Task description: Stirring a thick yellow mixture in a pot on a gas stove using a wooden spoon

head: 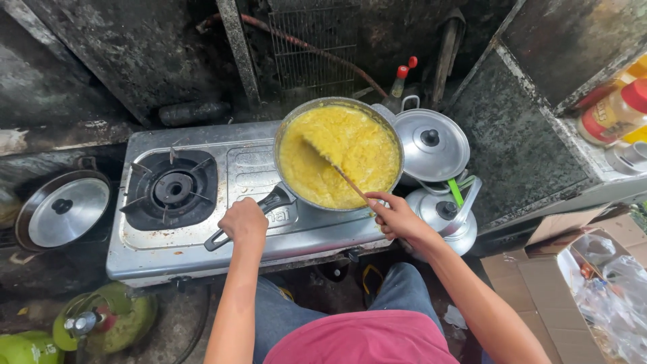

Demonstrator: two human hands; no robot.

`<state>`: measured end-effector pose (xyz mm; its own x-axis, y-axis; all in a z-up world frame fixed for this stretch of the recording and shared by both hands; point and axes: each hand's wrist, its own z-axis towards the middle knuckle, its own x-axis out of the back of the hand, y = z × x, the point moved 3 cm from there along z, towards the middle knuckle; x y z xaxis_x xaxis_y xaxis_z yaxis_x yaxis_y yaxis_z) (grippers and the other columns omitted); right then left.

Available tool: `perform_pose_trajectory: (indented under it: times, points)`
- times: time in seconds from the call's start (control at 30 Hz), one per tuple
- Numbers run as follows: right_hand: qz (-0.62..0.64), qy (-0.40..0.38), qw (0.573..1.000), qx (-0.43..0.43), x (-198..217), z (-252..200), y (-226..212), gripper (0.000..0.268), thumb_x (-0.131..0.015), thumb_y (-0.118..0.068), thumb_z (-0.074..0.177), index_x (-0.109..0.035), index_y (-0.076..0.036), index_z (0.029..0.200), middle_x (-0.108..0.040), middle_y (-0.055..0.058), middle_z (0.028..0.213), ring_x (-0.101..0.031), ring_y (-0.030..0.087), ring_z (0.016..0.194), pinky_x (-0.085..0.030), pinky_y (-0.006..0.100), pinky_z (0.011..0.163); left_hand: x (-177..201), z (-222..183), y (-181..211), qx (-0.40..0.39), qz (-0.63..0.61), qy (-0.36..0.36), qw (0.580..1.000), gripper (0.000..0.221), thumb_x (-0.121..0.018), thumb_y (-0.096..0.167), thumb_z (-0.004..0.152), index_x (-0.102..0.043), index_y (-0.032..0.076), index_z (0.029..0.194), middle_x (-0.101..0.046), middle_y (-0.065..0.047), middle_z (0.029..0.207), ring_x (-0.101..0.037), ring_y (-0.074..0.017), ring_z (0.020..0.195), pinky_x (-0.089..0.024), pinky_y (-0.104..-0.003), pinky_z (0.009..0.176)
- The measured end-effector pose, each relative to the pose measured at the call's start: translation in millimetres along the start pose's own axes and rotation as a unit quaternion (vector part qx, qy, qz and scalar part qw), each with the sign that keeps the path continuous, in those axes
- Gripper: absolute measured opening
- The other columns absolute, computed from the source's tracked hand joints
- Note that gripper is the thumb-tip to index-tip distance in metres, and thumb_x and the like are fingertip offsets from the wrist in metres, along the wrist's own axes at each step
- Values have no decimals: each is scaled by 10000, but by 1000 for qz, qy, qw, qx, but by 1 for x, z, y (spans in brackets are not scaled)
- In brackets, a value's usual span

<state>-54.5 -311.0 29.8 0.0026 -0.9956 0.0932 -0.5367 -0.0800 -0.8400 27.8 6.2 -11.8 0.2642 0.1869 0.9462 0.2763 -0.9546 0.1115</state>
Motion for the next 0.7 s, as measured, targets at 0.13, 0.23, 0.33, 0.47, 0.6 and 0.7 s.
perform_pose_trajectory:
  times: [0.13, 0.23, 0.33, 0.47, 0.6, 0.7]
  points:
    - [74, -3, 996, -41, 8, -32, -8, 431, -478, -299, 1065, -513, -103, 1447, -432, 54, 722, -378, 78, 507, -310, 168, 367, 6, -5, 2, -3, 6, 3, 1000, 159, -648, 49, 916, -795, -2, 949, -765, -206, 834, -776, -384, 890, -607, -502, 685]
    - [85, -23, 995, -47, 24, -62, -25, 430, -450, -288, 1067, -470, -118, 1462, -355, 34, 745, -330, 66, 503, -259, 150, 356, 7, -6, 1, -3, 6, 2, 1000, 161, -645, 43, 911, -795, -5, 943, -764, -211, 834, -774, -393, 887, -607, -515, 672]
    - [-91, -41, 995, -2, 47, -89, -54, 442, -449, -253, 1055, -501, -58, 1448, -393, 62, 726, -331, 89, 522, -267, 197, 403, 8, -10, 1, -5, 0, -1, 1000, 167, -635, 40, 917, -789, -14, 951, -767, -213, 851, -772, -398, 910, -604, -520, 679]
    - [-472, -39, 881, 13, 51, -105, -84, 485, -452, -344, 1030, -547, -156, 1467, -740, 208, 991, -697, 360, 926, -558, 478, 861, 7, -5, 3, 0, 4, 7, 1000, 165, -636, 36, 913, -791, -13, 942, -765, -209, 838, -772, -387, 883, -609, -512, 607]
    - [-565, -81, 821, -15, 34, -117, -102, 470, -371, -331, 1051, -559, -149, 1441, -783, 156, 1070, -735, 347, 1037, -565, 476, 963, -1, 0, 1, 5, 5, 6, 1000, 149, -650, 25, 901, -792, -9, 927, -762, -214, 821, -773, -384, 866, -609, -510, 588]
    - [-598, -110, 793, 32, 0, -122, -119, 416, -362, -324, 1054, -586, -158, 1363, -765, 196, 1049, -714, 427, 1023, -571, 512, 956, 5, -2, 2, 9, 1, -1, 1000, 146, -654, 31, 904, -790, -12, 934, -765, -222, 837, -772, -391, 879, -610, -514, 600]
